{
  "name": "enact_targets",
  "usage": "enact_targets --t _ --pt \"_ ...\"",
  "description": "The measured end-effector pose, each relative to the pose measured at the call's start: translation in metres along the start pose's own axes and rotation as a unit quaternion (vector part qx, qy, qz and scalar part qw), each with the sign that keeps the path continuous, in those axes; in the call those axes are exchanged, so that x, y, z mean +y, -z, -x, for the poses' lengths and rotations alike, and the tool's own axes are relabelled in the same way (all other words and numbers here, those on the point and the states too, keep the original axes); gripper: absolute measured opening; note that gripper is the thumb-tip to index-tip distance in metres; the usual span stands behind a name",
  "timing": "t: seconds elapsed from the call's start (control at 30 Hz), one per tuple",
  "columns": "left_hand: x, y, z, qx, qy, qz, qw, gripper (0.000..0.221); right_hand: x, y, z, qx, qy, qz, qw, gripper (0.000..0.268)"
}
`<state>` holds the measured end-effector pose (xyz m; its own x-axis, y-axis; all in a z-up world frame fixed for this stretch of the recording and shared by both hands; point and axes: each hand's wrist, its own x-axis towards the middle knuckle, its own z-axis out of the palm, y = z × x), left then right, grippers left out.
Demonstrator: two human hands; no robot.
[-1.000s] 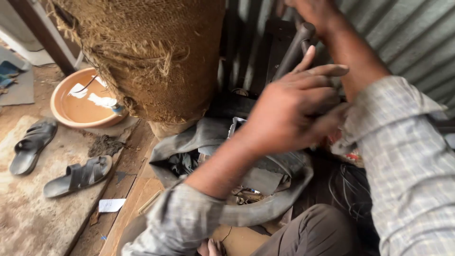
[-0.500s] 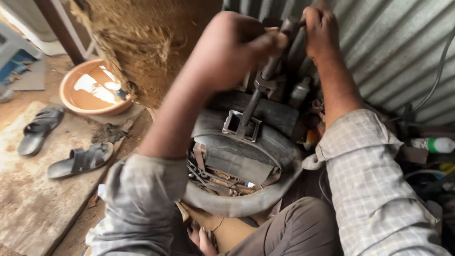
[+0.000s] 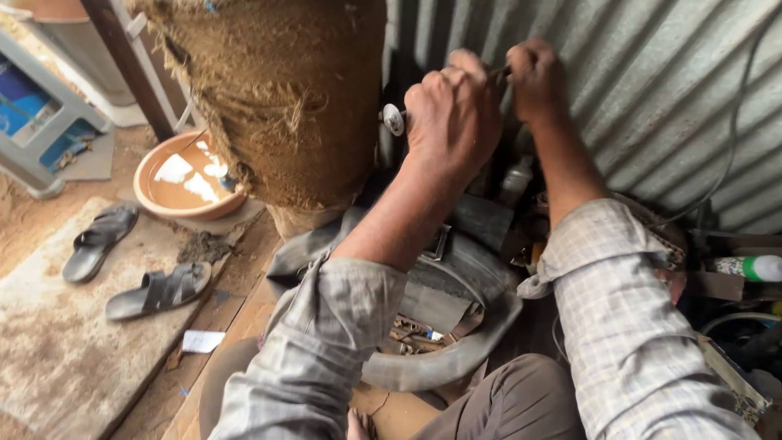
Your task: Vulcanizing a patch onto a tire inner tube using a heating press and lighting fuel with matches.
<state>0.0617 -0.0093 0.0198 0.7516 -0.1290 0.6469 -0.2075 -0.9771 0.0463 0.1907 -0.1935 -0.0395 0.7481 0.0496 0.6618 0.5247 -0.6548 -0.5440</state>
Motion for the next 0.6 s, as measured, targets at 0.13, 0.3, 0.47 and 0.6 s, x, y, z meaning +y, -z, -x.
enact_targets --t 0.13,0.3,0.47,0.6 --pt "-0.01 -0.001 0.002 0.115 -0.003 0.132 0.985 0.031 -0.002 0.007 -0.003 0.057 0.078 0.015 0.995 0.029" --pt "-0.031 -0.005 -0.005 0.207 -0.034 0.189 0.959 0.039 -0.006 0.025 0.024 0.064 0.026 0.052 0.996 0.033" --pt "-0.05 -0.024 -0.033 0.159 -0.049 0.233 0.958 0.028 -0.042 0.052 0.054 0.107 0.087 0.208 0.968 0.036" --pt "-0.061 -0.054 -0.054 0.216 -0.064 0.265 0.938 0.026 -0.079 0.071 0.083 0.098 0.061 0.27 0.956 0.036"
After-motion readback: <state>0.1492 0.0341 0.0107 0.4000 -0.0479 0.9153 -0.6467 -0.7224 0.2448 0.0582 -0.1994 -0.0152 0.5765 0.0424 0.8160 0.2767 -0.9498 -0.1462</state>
